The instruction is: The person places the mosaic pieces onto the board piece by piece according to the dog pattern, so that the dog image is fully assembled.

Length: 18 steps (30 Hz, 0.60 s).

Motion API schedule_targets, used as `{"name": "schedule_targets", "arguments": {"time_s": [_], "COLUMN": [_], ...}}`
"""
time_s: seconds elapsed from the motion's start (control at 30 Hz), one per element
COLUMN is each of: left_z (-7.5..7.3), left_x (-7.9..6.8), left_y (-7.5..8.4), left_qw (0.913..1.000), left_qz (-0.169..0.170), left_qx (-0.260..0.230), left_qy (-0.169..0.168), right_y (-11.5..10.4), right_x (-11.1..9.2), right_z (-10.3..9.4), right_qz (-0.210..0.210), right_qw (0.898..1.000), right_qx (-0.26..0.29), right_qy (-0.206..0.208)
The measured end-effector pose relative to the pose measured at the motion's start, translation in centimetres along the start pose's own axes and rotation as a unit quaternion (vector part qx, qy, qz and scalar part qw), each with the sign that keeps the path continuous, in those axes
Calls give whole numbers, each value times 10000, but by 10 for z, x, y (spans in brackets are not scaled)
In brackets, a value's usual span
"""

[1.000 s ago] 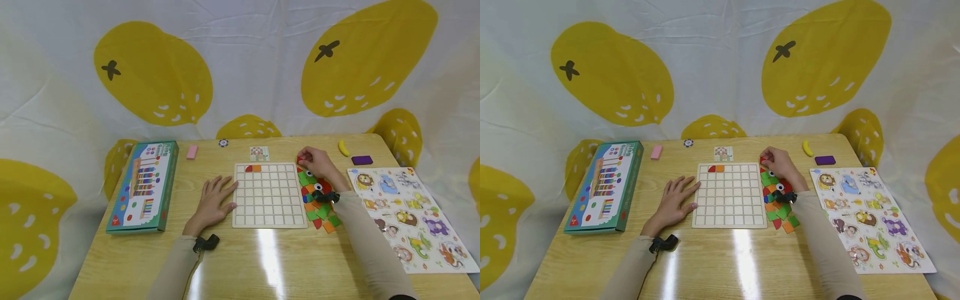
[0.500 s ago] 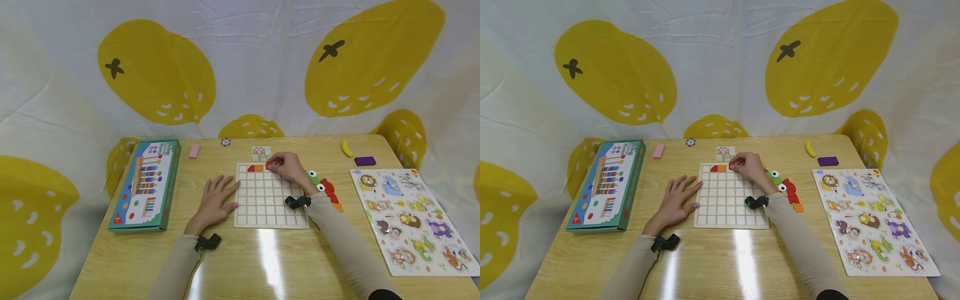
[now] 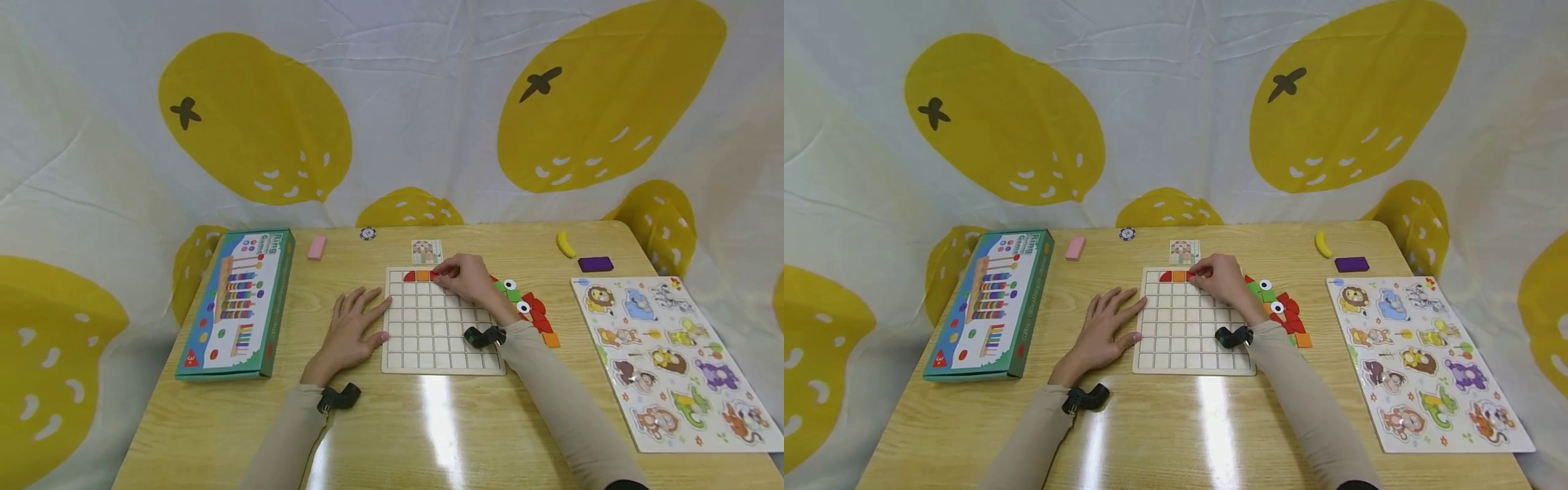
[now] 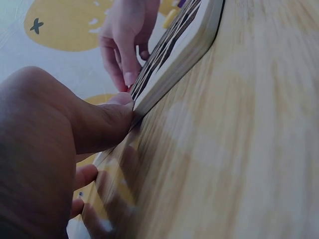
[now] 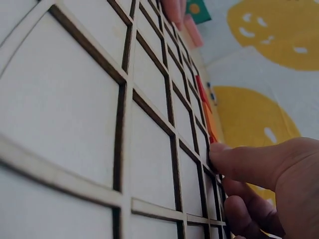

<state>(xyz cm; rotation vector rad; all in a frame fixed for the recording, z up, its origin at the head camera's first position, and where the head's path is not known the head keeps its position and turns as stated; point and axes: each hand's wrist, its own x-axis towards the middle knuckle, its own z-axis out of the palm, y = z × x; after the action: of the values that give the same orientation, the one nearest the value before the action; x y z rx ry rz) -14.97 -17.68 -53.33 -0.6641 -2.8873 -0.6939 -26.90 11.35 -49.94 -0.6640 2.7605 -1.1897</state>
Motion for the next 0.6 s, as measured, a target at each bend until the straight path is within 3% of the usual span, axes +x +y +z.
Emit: {"name": "schedule_targets", "arguments": {"time_s": [0.17, 0.3, 0.5, 0.6], "left_z": [1, 1, 1, 2], "left_x": [0, 0, -2, -2], "left_y": [2, 4, 2, 1], "left_qw": [10000, 9999, 9998, 9998], "left_qz": [38, 83, 21, 34], "left_qx": [1, -50, -101, -124], "left_qy": [26, 25, 140, 169], "right_y": [2, 13, 42, 57], "right_x": [-5, -16, -46, -67], "right_z": [-9, -39, -97, -116], "right_qz": [-167, -88, 467, 766], "right_qw": [9996, 9992, 9976, 9931], "right_qx": [203, 260, -507, -881], "right_qy": [117, 288, -18, -134]}}
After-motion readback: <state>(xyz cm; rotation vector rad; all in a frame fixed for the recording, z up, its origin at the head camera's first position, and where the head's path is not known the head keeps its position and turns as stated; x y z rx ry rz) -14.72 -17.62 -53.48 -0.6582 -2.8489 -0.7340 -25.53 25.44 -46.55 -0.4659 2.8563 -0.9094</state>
